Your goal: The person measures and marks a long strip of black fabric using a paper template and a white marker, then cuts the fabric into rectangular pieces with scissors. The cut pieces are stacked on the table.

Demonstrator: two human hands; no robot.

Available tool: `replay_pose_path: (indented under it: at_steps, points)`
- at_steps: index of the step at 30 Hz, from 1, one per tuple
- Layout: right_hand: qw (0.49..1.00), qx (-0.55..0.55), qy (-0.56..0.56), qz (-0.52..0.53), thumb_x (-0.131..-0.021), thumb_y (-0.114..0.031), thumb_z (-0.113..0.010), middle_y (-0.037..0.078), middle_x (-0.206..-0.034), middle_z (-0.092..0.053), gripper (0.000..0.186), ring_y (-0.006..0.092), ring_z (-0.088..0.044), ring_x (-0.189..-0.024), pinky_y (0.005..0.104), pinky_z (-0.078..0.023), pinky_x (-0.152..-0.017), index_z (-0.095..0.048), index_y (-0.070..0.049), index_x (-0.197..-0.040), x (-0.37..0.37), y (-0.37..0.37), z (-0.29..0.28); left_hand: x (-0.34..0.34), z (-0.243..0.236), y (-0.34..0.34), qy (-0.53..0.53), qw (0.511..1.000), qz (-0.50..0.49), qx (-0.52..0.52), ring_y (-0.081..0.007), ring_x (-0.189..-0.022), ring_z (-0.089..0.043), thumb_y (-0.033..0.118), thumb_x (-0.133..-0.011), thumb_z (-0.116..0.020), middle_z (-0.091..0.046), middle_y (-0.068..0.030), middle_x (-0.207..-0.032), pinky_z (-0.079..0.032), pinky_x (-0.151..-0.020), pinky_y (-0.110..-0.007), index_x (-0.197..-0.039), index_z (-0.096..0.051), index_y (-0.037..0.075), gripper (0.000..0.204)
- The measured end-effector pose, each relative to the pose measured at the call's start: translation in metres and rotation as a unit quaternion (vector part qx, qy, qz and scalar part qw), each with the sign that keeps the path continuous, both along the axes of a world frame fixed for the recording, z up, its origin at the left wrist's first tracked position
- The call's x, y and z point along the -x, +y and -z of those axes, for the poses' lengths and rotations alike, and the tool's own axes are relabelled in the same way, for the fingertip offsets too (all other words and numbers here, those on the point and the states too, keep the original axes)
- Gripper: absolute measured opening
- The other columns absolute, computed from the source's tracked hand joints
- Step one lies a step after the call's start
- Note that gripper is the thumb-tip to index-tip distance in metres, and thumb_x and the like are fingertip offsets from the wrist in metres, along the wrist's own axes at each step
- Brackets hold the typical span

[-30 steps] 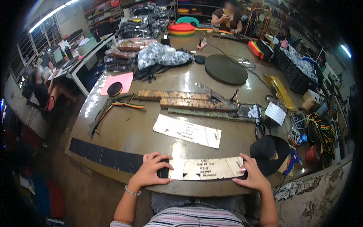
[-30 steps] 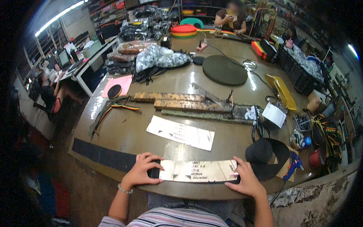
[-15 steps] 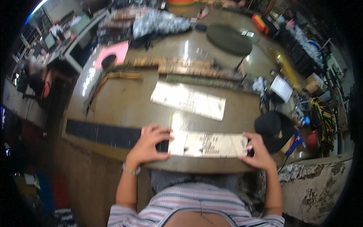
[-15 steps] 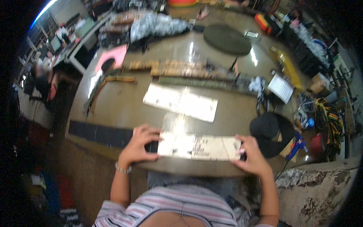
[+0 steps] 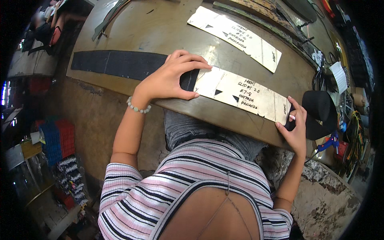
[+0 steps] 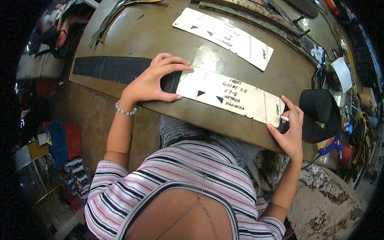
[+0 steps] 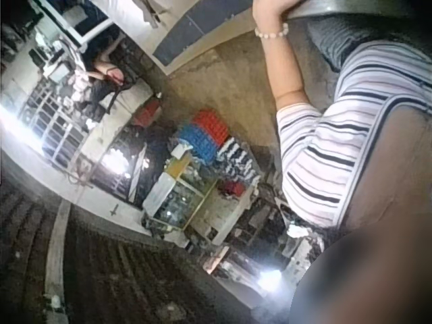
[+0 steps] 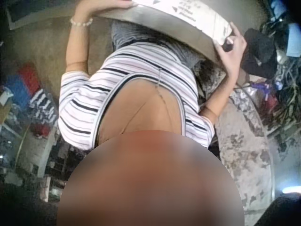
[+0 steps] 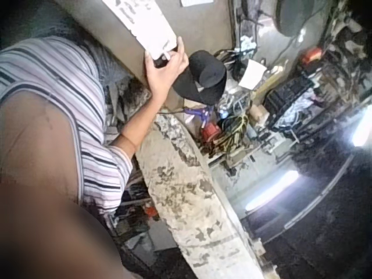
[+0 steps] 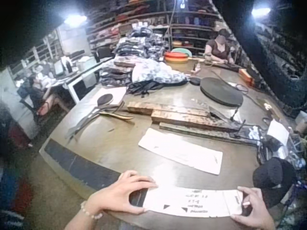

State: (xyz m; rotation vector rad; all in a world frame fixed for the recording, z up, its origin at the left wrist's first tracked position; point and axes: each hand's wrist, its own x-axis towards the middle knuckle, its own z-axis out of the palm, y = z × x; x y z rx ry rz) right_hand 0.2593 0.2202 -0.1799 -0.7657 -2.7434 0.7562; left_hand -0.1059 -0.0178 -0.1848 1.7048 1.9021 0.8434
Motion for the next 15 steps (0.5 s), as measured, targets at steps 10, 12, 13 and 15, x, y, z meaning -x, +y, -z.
replay_pose_path:
  at_steps: [10,12,13,15]
  points:
    - [0.999,0.010,-0.013,0.044,-0.066,-0.019,-0.084,0.004,-0.139,-0.055,0.048,0.0316,-0.040,-0.115,0.0435,-0.026,-0.104,-0.056,-0.006,-0.103,-0.0058,-0.0053,0.0078,0.0061,-0.0005,0.0061,-0.013,0.998,0.051,-0.019,-0.0284,-0.126,-0.048,0.023,-0.065,-0.084,-0.058,-0.0057,-0.131,-0.038,-0.111,-0.043,-0.109,-0.075,0.015,0.046]
    - [0.998,0.028,-0.020,0.056,-0.066,-0.020,-0.084,0.004,-0.137,-0.056,0.049,0.0315,-0.040,-0.115,0.0438,-0.026,-0.105,-0.056,-0.006,-0.103,-0.0048,-0.0045,0.0059,0.0062,0.0002,0.0065,-0.010,0.998,0.058,-0.023,-0.0288,-0.127,-0.048,0.023,-0.065,-0.084,-0.057,-0.0059,-0.132,-0.038,-0.111,-0.043,-0.108,-0.075,0.015,0.045]
    - [0.997,0.039,-0.025,0.065,-0.066,-0.020,-0.084,0.004,-0.137,-0.056,0.049,0.0315,-0.041,-0.115,0.0440,-0.026,-0.105,-0.056,-0.006,-0.103,-0.0046,-0.0037,0.0051,0.0061,0.0002,0.0065,-0.008,0.998,0.061,-0.022,-0.0289,-0.127,-0.048,0.023,-0.065,-0.084,-0.057,-0.0060,-0.132,-0.038,-0.111,-0.043,-0.108,-0.076,0.015,0.044]
    - [0.997,0.041,-0.023,0.062,-0.067,-0.021,-0.084,0.004,-0.136,-0.057,0.048,0.0317,-0.041,-0.115,0.0443,-0.026,-0.106,-0.056,-0.006,-0.104,-0.0046,-0.0025,0.0042,0.0051,-0.0015,0.0061,-0.002,0.998,0.065,-0.022,-0.0291,-0.127,-0.047,0.022,-0.065,-0.084,-0.057,-0.0062,-0.132,-0.038,-0.111,-0.043,-0.106,-0.076,0.015,0.042]
